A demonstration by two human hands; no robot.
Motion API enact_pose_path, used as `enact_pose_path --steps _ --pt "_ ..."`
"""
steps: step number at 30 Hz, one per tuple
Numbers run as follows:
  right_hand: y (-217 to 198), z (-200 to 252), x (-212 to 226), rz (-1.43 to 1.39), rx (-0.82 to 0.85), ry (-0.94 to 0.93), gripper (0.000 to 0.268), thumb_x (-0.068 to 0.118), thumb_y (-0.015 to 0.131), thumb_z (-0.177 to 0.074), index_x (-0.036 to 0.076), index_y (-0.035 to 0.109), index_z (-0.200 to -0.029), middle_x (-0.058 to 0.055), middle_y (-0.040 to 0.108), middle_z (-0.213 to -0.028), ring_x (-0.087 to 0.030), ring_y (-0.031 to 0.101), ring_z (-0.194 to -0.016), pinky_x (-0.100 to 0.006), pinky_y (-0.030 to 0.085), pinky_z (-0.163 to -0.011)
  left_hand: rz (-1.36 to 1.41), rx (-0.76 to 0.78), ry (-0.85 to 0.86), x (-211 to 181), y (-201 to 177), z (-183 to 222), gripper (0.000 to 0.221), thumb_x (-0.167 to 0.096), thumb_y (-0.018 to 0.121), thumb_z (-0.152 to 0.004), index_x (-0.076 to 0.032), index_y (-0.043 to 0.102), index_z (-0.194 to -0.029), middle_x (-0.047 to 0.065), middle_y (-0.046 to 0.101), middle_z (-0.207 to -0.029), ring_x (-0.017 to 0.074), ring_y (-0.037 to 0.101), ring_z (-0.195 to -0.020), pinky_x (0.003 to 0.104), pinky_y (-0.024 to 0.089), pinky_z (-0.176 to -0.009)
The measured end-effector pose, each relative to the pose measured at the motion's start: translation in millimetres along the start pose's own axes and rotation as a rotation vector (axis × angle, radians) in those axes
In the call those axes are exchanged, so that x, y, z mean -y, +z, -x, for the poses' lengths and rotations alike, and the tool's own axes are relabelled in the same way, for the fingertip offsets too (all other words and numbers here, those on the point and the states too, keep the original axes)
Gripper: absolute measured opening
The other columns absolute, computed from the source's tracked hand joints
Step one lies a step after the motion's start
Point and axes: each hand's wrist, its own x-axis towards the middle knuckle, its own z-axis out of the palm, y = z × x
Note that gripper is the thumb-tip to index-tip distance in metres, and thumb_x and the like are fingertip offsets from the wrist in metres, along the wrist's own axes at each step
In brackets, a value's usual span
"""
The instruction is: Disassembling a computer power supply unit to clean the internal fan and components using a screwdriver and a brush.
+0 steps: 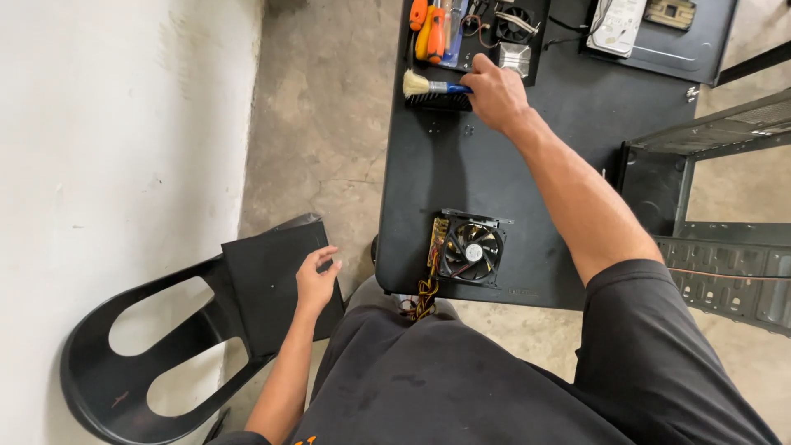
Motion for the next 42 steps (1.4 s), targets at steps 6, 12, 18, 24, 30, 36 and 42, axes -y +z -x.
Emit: enact_pose_path --steps 6,12,18,24,30,36,42 --pt "-23 -8 7 -0.027 0.146 0.068 0.031 0.021 0.076 -0.095 0.010 0.076 -0.124 -0.010 0.055 -0.107 -0.039 0.063 -0.069 -0.053 0.056 -0.058 -0.001 0.057 0.073 -4 7 -3 0.031 -0.018 0.068 -0.096 -0.016 0.070 -0.126 0.005 0.067 -0.134 0.0233 0.064 -0.126 0.045 0.058 -0.101" --pt "-77 43 29 -0.287 -0.108 0.102 0.034 0.026 0.082 -0.098 0.006 0.070 -0.122 -0.012 0.053 -0.106 -0.036 0.058 -0.084 -0.050 0.047 -0.071 -0.010 0.116 0.173 -35 33 0 0.031 -0.021 0.065 -0.098 -0.013 0.071 -0.127 0.006 0.071 -0.128 0.0239 0.067 -0.121 0.044 0.058 -0.100" --pt "-22 241 97 -0.629 -0.285 0.791 0.009 0.027 0.077 -0.093 0.022 0.077 -0.101 0.003 0.073 -0.090 -0.018 0.070 -0.088 -0.035 0.053 -0.080 -0.073 0.224 0.521 -80 109 15 0.023 -0.023 0.068 -0.097 -0.012 0.071 -0.117 0.007 0.075 -0.111 0.0265 0.074 -0.105 0.042 0.060 -0.092" --pt "54 368 161 -1.053 -0.187 1.280 0.025 0.037 0.082 -0.090 0.014 0.076 -0.097 -0.003 0.066 -0.072 -0.017 0.061 -0.061 -0.034 0.050 -0.054 -0.382 0.280 0.299 -91 181 28 0.059 -0.049 0.063 -0.097 -0.014 0.054 -0.145 0.012 0.067 -0.133 0.0327 0.064 -0.125 0.054 0.052 -0.100" --pt "20 369 178 -1.232 -0.277 0.946 0.033 0.020 0.088 -0.086 0.007 0.076 -0.114 -0.009 0.074 -0.087 -0.014 0.066 -0.070 -0.028 0.052 -0.058 -0.387 0.038 0.272 -80 195 53 0.043 -0.040 0.058 -0.104 -0.019 0.060 -0.141 0.008 0.068 -0.123 0.0311 0.057 -0.127 0.062 0.035 -0.101" --pt "19 353 177 -1.218 -0.268 0.957 0.029 0.018 0.088 -0.083 0.015 0.076 -0.109 -0.001 0.076 -0.085 -0.006 0.065 -0.063 -0.021 0.048 -0.046 -0.033 0.111 0.232 -55 193 33 0.044 -0.030 0.065 -0.098 -0.018 0.062 -0.140 0.005 0.076 -0.121 0.0302 0.066 -0.124 0.054 0.049 -0.100" --pt "-4 334 206 -1.400 -0.313 1.024 0.037 0.008 0.082 -0.085 0.011 0.072 -0.121 -0.003 0.066 -0.078 -0.008 0.053 -0.047 -0.023 0.044 -0.037 0.156 0.110 0.235 -47 180 27 0.034 -0.030 0.067 -0.095 -0.016 0.072 -0.125 0.003 0.080 -0.110 0.0273 0.071 -0.115 0.045 0.052 -0.099"
